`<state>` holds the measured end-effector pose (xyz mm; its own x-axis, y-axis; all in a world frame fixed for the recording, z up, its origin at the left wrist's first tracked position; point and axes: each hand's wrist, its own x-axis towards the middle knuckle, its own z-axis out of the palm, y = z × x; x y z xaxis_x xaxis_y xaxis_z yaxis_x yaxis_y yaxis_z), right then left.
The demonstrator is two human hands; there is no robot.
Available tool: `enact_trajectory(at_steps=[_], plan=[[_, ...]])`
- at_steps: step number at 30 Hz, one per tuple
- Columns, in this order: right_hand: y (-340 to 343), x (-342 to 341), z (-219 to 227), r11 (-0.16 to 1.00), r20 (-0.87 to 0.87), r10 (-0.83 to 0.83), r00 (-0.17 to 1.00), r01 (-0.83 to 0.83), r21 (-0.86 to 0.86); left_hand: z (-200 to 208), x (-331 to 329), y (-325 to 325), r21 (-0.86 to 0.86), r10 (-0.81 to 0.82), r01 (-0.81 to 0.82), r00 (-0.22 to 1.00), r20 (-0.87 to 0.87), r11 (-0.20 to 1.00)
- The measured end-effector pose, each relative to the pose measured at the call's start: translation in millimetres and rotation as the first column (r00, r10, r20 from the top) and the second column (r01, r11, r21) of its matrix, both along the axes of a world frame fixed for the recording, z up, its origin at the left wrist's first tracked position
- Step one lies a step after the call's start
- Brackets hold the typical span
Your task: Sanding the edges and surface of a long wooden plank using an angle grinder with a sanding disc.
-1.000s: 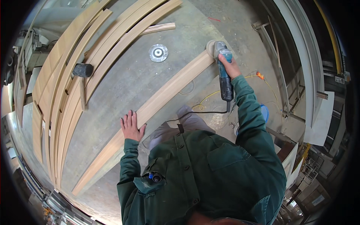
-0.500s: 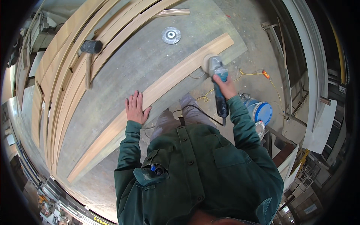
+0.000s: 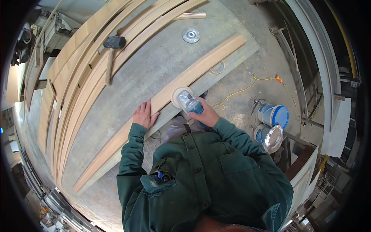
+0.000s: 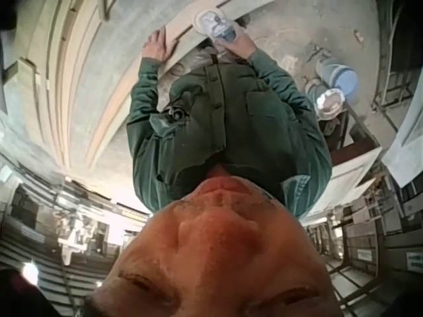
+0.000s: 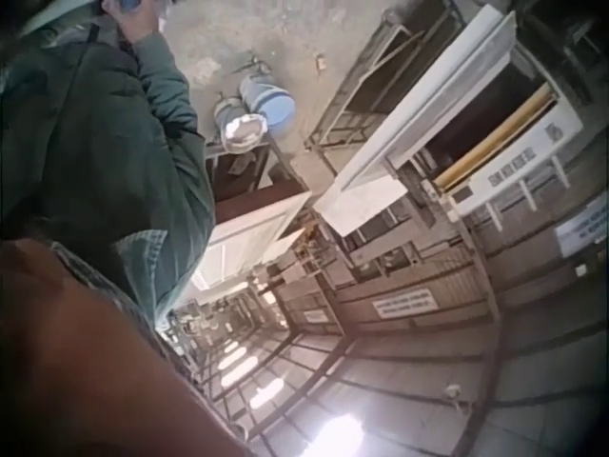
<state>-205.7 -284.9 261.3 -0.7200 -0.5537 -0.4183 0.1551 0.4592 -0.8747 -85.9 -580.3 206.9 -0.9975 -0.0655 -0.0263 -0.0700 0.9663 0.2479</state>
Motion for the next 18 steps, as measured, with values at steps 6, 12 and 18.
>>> enact_trajectory(at_steps=[6,12,18], plan=[[21.8,4.2,23.8,0.958,0.054,-0.191,0.98,0.198,-0.207,12.3,-20.0,-29.3,0.135,0.23,-0.235,0.972,0.05,0.963],[46.0,6.9,18.6,0.901,0.013,-0.36,0.933,0.351,-0.256,0.2,-42.9,-52.1,0.263,0.43,-0.484,0.871,0.238,0.835],[68.7,11.3,24.9,0.854,-0.042,-0.514,0.857,0.507,-0.115,3.4,-47.2,-59.6,0.236,0.423,-0.494,0.857,0.292,0.837]])
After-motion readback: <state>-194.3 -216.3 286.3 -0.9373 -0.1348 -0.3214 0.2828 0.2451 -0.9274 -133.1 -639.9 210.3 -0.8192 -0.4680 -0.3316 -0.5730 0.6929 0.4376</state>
